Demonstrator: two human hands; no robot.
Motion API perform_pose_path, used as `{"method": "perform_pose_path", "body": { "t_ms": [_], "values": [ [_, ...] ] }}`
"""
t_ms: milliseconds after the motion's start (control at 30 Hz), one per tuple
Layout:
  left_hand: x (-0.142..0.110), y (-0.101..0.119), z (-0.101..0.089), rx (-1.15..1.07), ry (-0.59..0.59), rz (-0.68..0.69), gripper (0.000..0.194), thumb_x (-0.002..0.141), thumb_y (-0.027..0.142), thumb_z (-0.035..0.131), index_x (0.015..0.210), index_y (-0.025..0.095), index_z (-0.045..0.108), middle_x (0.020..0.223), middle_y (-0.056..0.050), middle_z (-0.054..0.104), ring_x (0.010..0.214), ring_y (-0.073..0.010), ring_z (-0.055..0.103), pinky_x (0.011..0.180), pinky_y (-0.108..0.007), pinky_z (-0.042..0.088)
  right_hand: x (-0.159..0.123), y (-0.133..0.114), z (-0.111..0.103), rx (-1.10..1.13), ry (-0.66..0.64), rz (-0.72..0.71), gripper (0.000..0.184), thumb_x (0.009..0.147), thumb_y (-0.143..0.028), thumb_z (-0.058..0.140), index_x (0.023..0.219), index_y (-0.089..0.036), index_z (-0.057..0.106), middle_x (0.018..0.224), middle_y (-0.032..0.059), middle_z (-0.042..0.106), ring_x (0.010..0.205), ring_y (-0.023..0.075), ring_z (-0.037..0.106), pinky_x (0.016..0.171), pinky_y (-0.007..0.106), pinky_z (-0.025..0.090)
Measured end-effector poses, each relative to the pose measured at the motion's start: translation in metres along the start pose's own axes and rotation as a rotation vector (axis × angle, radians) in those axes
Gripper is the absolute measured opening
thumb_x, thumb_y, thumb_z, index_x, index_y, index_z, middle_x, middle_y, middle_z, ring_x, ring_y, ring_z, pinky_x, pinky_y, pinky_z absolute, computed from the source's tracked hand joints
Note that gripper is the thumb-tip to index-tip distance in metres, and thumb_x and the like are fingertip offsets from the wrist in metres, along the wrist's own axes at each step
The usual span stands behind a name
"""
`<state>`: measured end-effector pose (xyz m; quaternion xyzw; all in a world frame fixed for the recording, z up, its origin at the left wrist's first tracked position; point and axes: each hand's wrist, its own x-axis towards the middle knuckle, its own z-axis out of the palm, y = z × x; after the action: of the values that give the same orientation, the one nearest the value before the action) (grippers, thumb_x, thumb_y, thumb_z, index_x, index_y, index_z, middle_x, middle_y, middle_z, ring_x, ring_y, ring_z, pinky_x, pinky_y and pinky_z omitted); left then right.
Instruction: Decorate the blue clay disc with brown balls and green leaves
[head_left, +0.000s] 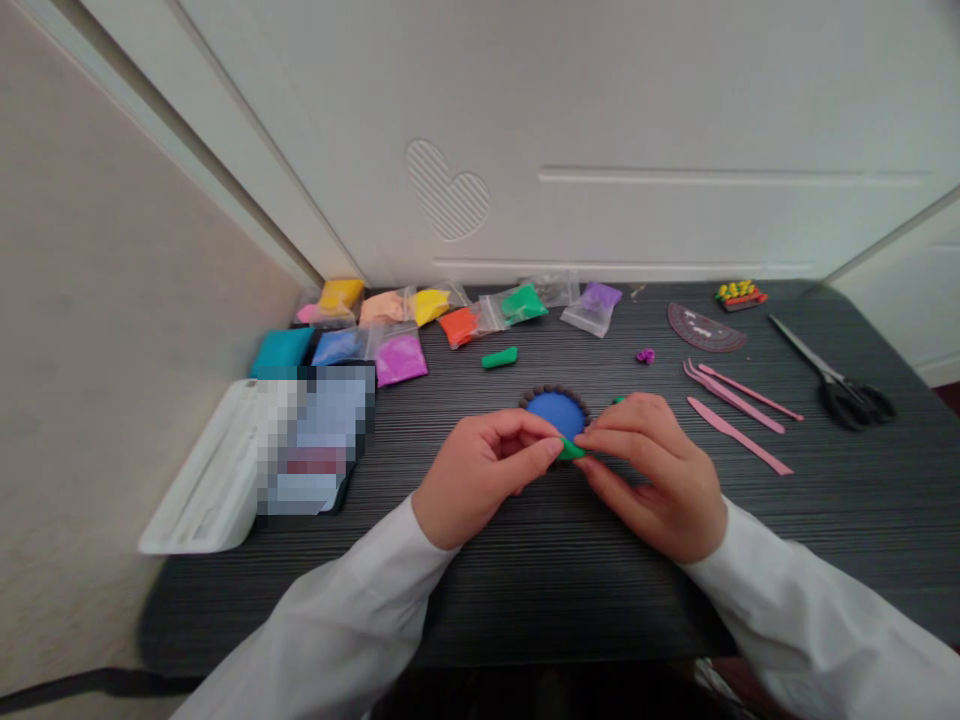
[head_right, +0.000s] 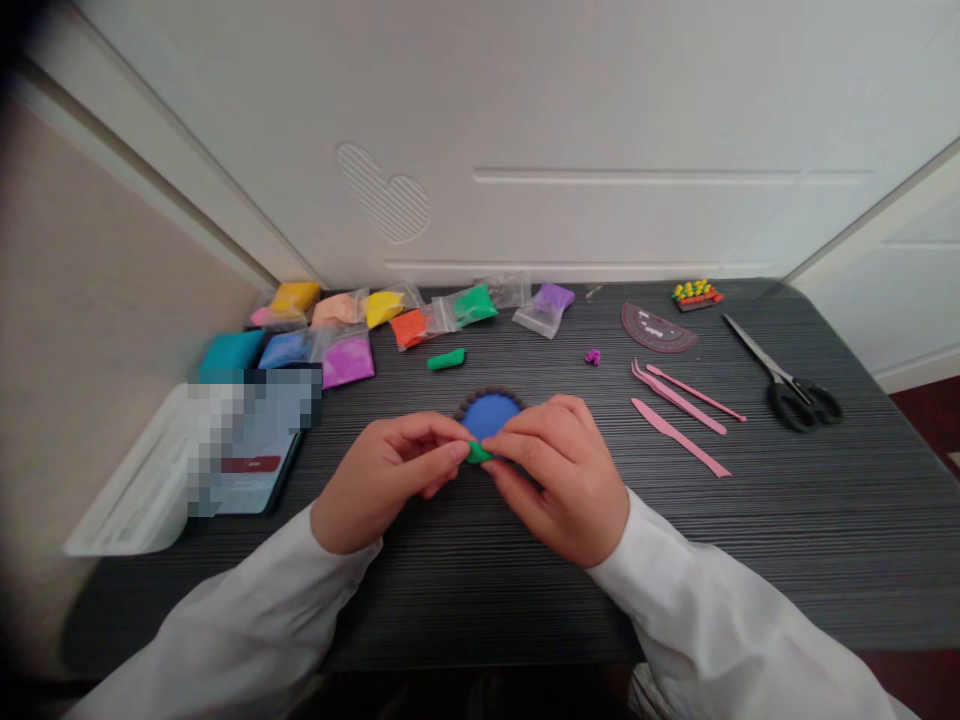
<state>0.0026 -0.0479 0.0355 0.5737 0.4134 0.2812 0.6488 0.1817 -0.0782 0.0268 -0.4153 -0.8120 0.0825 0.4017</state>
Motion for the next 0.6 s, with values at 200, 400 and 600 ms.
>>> {"method": "perform_pose_path", "body": {
  "t_ms": [200,400,600],
  "values": [
    [-0.0001,0.0015,0.0010,0.009,0.024,-0.001,0.018,0.072,0.029,0.056,0.081,0.014,0.059,0.056,0.004,0.050,0.045,-0.0036,0.039,0.043,-0.017,0.030,-0.0002,0.0013,-0.0008,-0.006,-0.009,-0.007,0.027,0.066,-0.011,0.061,0.092,-0.020,0.057,0.084,0.0032,0.061,0.079,0.0143,0.053,0.076,0.037,0.041],
    [-0.0002,-0.0019,0.0013,0.032,0.019,0.045,0.018,0.071,0.029,0.058,0.081,0.015,0.058,0.060,0.003,0.052,0.049,-0.0044,0.043,0.045,-0.017,0.033,-0.0010,0.0005,0.0003,0.008,0.003,0.000,0.030,0.066,-0.009,0.061,0.094,-0.019,0.057,0.084,0.0031,0.060,0.079,0.0141,0.053,0.077,0.036,0.041],
    [-0.0058,-0.0031,0.0001,0.444,0.243,0.492,0.016,0.069,0.019,0.060,0.084,0.018,0.062,0.067,0.000,0.059,0.057,-0.0064,0.050,0.053,-0.018,0.039,-0.0026,-0.0040,-0.0031,0.151,0.015,0.181,0.036,0.068,-0.014,0.060,0.102,-0.018,0.052,0.093,0.0051,0.057,0.091,0.0161,0.050,0.081,0.034,0.041]
  ]
}}
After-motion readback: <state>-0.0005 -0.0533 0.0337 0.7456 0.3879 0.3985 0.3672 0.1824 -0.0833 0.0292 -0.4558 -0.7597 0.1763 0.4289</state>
